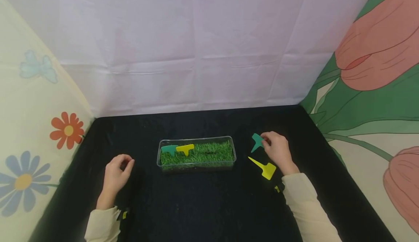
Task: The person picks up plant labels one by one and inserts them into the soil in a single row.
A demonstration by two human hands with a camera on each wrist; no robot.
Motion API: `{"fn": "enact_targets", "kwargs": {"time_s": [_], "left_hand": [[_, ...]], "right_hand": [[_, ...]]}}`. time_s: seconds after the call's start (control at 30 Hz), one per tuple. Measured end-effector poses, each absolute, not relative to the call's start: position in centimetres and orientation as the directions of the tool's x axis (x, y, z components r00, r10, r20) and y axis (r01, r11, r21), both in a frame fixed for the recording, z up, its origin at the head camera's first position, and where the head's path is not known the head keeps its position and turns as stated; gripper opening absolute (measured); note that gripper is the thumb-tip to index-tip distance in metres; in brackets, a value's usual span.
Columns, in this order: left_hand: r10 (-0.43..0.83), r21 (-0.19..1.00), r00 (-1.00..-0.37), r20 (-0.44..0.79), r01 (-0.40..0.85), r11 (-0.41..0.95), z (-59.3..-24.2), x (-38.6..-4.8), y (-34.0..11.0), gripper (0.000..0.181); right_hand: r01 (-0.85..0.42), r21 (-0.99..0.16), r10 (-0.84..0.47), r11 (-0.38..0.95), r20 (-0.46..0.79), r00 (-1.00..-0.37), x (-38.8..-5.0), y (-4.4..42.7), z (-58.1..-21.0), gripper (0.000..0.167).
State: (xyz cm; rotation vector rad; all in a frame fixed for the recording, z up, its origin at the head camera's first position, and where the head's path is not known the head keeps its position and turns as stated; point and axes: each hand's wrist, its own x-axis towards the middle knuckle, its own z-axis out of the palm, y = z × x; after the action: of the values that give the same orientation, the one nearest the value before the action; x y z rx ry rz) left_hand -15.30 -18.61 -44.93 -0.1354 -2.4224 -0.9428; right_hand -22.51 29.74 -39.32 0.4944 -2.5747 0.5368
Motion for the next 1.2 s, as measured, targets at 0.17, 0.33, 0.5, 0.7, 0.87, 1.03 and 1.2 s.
{"fn": "enact_targets", "kwargs": {"time_s": [0.17,0.33,0.5,0.7,0.87,1.03,1.2], "left_hand": [[-0.086,0.602,-0.851,0.518,0.292,0.743,-45.2,-15.3,-18.6,0.009],[-0.078,0.608,-0.858,0.508,0.294,0.737,-45.5,-15.2,-18.4,0.008],[-0.090,0.627,-0.859,0.504,0.292,0.722,-45.6,-15.3,-18.3,0.009],[-0.094,0.644,-0.860,0.501,0.298,0.705,-46.0,-15.5,-18.1,0.009],[-0.083,0.647,-0.874,0.478,0.287,0.707,-46.3,-15.4,-17.9,0.010],[-0.079,0.654,-0.892,0.446,0.265,0.708,-46.5,-15.4,-17.8,0.009],[-0.077,0.650,-0.881,0.466,0.282,0.706,-46.8,-15.4,-17.5,0.011]], "right_hand": [[-0.463,-0.275,-0.248,0.843,0.565,-0.787,-22.5,29.4,-38.6,0.017],[-0.486,-0.289,-0.229,0.825,0.616,-0.754,-22.4,28.8,-37.6,0.018],[-0.509,-0.294,-0.228,0.809,0.642,-0.732,-22.3,28.2,-36.6,0.019],[-0.536,-0.303,-0.227,0.788,0.667,-0.710,-22.1,27.4,-35.6,0.020],[-0.558,-0.315,-0.228,0.768,0.680,-0.697,-21.9,26.5,-34.9,0.020],[-0.574,-0.331,-0.228,0.749,0.685,-0.692,-21.7,25.8,-34.1,0.021],[-0.598,-0.332,-0.245,0.729,0.690,-0.681,-21.5,25.1,-33.4,0.021]]}}
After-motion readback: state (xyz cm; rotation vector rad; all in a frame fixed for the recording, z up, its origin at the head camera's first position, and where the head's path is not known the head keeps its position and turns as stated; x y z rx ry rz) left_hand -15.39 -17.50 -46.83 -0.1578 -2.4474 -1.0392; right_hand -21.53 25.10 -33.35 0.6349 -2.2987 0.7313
